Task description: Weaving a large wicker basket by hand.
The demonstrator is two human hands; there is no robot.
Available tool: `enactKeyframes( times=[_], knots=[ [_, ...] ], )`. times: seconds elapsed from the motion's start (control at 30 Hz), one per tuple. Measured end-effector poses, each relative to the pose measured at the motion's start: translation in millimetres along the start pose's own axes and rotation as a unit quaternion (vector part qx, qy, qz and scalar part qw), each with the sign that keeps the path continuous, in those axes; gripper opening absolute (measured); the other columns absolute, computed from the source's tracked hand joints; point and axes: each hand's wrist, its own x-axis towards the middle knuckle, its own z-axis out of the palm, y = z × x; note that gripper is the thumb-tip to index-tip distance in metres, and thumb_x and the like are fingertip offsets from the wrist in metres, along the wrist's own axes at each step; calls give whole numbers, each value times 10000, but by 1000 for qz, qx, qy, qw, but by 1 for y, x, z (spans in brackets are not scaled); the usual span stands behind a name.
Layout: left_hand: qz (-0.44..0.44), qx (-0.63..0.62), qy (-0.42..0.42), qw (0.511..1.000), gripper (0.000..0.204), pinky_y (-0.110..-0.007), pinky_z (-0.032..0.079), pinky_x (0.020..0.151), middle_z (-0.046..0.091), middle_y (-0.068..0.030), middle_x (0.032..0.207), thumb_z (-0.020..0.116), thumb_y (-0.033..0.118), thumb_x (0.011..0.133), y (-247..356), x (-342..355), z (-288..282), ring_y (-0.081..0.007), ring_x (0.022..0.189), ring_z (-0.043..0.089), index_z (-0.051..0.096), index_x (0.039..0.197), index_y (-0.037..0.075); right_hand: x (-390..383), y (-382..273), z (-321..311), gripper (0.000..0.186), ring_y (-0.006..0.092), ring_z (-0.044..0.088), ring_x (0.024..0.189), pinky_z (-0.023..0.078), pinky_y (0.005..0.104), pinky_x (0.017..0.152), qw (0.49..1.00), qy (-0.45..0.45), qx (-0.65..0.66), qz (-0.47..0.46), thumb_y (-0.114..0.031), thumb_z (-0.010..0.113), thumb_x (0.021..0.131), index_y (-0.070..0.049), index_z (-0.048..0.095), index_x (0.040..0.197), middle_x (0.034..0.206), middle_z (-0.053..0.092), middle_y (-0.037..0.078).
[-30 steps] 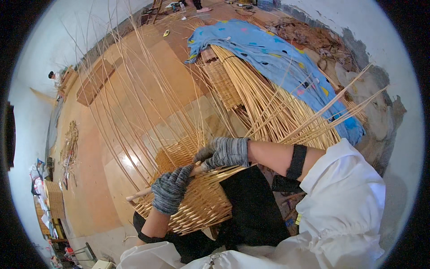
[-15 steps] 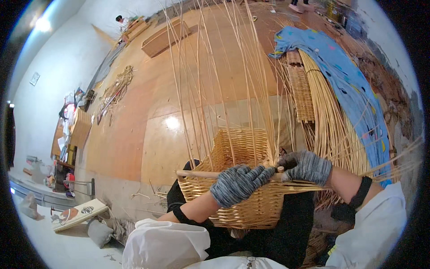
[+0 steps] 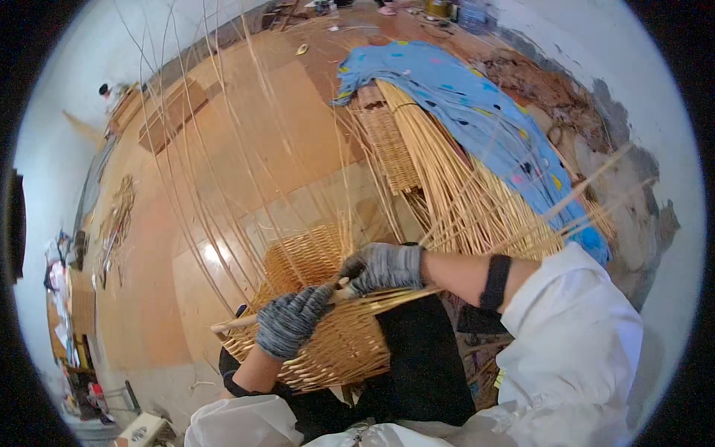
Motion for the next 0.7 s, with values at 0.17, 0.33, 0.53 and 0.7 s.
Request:
enactKeyframes(
  times=[0.17,0.33,0.53,0.7],
  knots=[
    [-2,-31,16,999,341,-311,447,491,565,-15,817,510,261,760,4,9,-2,-169,604,542,495,1087,168,-5,13,-9,411,141,501,883,387,265,802,997,-34,74,-8,-338,549,790,-11,536,1038,953,571,81],
    [-1,-22,50,999,332,-305,445,492,572,-12,816,530,272,751,3,9,4,-164,588,540,514,1061,155,-2,19,-8,387,171,503,958,380,286,844,990,-58,127,-6,-295,508,821,-28,503,1100,1032,559,96],
    [-18,-17,49,999,307,-313,454,503,599,-8,834,580,252,721,7,9,-1,-183,616,567,537,1015,172,-3,20,-6,362,141,491,946,379,274,832,987,-68,146,21,-240,531,813,-35,501,1109,1014,562,66],
    [-5,8,53,999,356,-289,444,508,566,1,832,524,266,749,4,4,2,-153,589,528,496,1090,164,2,20,-7,395,149,473,960,366,271,830,988,-80,129,16,-239,560,789,-35,489,1120,1032,546,68]
  ],
)
